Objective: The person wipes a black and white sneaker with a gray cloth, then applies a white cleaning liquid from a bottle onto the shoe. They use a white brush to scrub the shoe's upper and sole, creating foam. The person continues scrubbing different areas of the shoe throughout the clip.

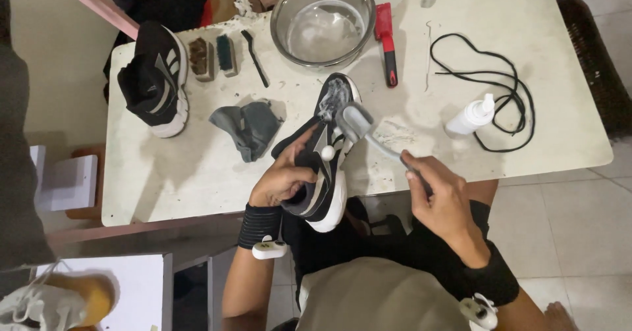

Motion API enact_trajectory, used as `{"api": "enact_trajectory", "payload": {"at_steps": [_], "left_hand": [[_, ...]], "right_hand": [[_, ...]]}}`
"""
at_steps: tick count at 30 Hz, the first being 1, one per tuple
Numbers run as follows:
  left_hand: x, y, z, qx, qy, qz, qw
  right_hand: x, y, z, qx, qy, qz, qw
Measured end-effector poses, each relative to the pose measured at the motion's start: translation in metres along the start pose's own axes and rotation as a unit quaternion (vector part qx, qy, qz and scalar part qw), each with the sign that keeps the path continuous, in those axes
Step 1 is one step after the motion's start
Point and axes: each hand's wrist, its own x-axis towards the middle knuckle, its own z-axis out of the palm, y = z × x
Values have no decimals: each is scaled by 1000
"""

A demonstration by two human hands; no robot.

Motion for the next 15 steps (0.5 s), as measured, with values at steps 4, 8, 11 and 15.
{"api": "enact_trajectory", "payload": {"at_steps": [4, 8, 11, 15], "left_hand": [[7, -18, -3, -5, -16, 6, 1000], [6, -16, -5, -74, 1, 16, 997], [7, -16, -5, -85, 15, 19, 996], [7, -17, -4, -64, 6, 21, 998]], "right_hand": [[25, 4, 2, -40, 45, -32, 998], [19, -14, -1, -29, 27, -40, 998], [1, -19, 0, -33, 5, -30, 999], [5, -4, -3, -104, 19, -50, 993]]}}
